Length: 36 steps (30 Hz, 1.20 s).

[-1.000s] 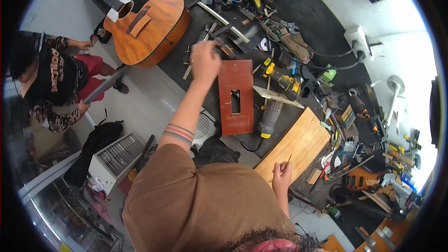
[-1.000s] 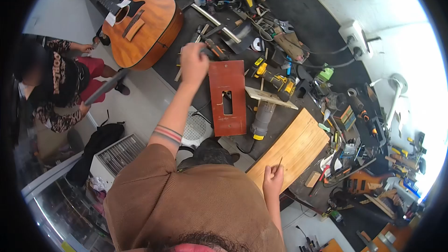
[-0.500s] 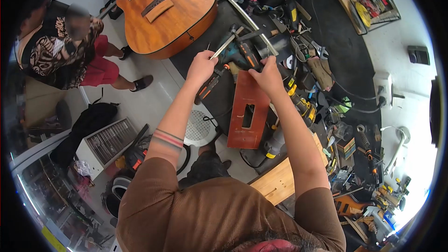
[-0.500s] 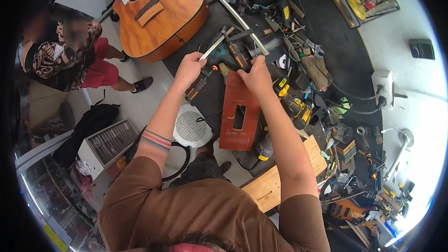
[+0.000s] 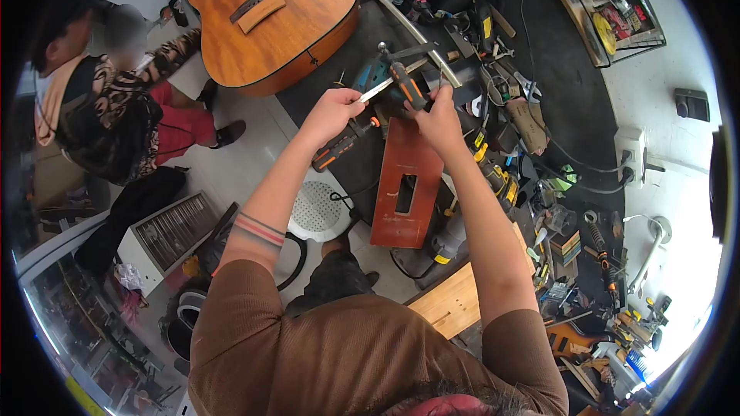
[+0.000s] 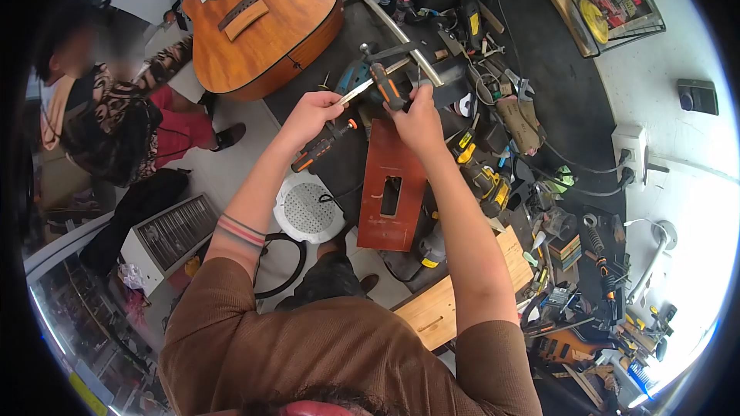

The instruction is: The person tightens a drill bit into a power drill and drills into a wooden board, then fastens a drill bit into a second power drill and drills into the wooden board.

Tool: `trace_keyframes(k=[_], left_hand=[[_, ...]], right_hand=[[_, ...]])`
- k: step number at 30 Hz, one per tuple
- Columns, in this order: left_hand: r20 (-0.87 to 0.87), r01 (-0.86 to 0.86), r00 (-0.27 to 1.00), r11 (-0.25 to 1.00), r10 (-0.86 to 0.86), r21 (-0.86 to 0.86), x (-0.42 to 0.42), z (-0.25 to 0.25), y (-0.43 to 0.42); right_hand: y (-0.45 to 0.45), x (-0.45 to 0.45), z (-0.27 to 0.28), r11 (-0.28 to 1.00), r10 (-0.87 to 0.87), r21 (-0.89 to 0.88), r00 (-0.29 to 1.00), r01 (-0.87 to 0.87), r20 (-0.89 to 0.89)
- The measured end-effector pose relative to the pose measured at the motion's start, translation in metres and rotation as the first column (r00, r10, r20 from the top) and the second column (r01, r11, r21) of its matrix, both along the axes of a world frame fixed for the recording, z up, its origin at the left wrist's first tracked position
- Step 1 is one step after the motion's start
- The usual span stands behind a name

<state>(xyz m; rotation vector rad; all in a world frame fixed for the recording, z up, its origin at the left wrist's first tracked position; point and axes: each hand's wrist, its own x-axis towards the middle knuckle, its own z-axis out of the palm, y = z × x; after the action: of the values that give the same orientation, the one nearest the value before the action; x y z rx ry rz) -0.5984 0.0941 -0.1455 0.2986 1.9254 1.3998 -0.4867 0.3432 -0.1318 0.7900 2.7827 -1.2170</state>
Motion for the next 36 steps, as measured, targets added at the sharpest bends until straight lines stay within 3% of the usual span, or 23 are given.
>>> trace_keyframes(k=[4,7,11,12,14,21,26,29,32,34,36], left_hand=[[0.047,0.007,0.999,0.996,-0.012,0.089,-0.019,0.012,0.001],[0.089,0.042,0.995,0.999,-0.042,0.005,-0.030,0.049,0.003],[0.203,0.055,0.978,0.998,-0.056,0.011,-0.041,0.045,0.003],[0.204,0.063,0.977,0.998,-0.061,-0.002,-0.040,0.046,0.004],[0.201,0.075,0.977,0.997,-0.068,-0.028,-0.041,0.048,0.004],[-0.038,0.158,0.986,0.986,-0.159,-0.045,-0.032,-0.019,0.008],[-0.091,0.125,0.987,0.990,-0.131,-0.071,-0.013,-0.091,0.016],[-0.590,0.028,0.780,0.953,-0.210,-0.302,0.021,-0.049,0.016],[-0.843,-0.068,0.475,0.944,-0.253,-0.321,0.060,-0.016,0.001],[-0.869,-0.139,0.493,0.983,-0.037,-0.120,0.108,0.037,-0.013],[-0.768,-0.097,0.637,0.995,0.066,0.005,0.169,0.048,-0.034]], right_hand=[[-0.009,0.011,0.016,0.990,-0.102,-0.107,0.990,0.092,-0.095],[-0.016,0.021,0.049,0.988,-0.156,-0.015,0.973,0.156,-0.169],[-0.011,0.052,0.074,0.980,-0.162,0.075,0.958,0.184,-0.235],[-0.017,0.063,0.098,0.978,-0.194,0.038,0.965,0.203,-0.176],[-0.020,0.091,0.115,0.969,-0.248,-0.067,0.939,0.239,-0.237],[-0.040,0.211,0.214,0.900,-0.424,-0.206,0.884,0.385,-0.199],[-0.058,0.279,0.245,0.918,-0.396,-0.071,0.903,0.390,-0.165],[-0.062,0.303,0.252,0.923,-0.377,0.011,0.908,0.385,-0.181],[-0.067,0.316,0.264,0.913,-0.384,0.068,0.905,0.401,-0.181],[-0.068,0.321,0.268,0.911,-0.379,0.073,0.894,0.406,-0.237],[-0.067,0.328,0.271,0.907,-0.404,-0.012,0.864,0.420,-0.302]])
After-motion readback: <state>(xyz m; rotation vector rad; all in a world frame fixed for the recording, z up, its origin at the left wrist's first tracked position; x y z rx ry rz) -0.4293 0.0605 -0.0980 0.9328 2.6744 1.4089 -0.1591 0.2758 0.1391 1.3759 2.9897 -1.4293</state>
